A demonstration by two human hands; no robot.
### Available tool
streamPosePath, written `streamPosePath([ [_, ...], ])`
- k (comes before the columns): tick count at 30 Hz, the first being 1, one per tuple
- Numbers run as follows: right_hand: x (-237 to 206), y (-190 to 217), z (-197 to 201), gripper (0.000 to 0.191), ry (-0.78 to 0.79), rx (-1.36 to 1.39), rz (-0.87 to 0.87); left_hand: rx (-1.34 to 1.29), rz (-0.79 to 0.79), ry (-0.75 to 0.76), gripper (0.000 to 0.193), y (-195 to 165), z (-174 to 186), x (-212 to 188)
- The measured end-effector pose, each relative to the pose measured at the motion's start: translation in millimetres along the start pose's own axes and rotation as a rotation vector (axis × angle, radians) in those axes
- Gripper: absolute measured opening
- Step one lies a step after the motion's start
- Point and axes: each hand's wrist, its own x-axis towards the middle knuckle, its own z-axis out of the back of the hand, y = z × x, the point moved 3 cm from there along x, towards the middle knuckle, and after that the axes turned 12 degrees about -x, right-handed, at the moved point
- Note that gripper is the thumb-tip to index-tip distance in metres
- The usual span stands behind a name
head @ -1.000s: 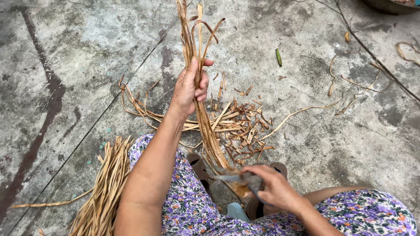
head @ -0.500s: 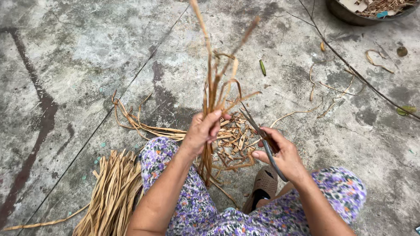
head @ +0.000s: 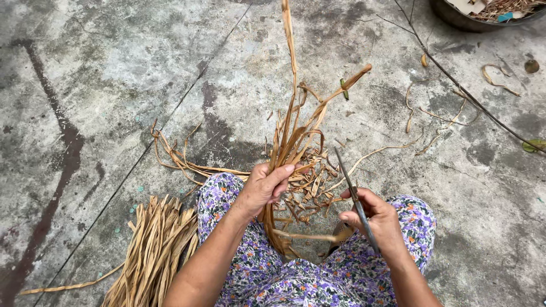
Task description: The person sits on a concrete floor with a pile of dried leaf strips beside them. They hold bundles of dried leaves in one hand and use scissors to trim off dark, damaged edge portions, dropping the trimmed waste pieces onto the ground and setting the trimmed leaves aside.
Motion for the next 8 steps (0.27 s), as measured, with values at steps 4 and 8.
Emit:
streamPosePath([
  [4,-2.9,10.8,1.3,0.07,0.046,-0.13,0.121,0.108,-0.015,0.019,0.035,7.8,0.1,-2.6],
  [8,1.4,20.5,-2.3,0.068,0.059,-0.121,0.063,0.215,-0.022,0.06,0.034,11.8,-2.2,-5.8],
])
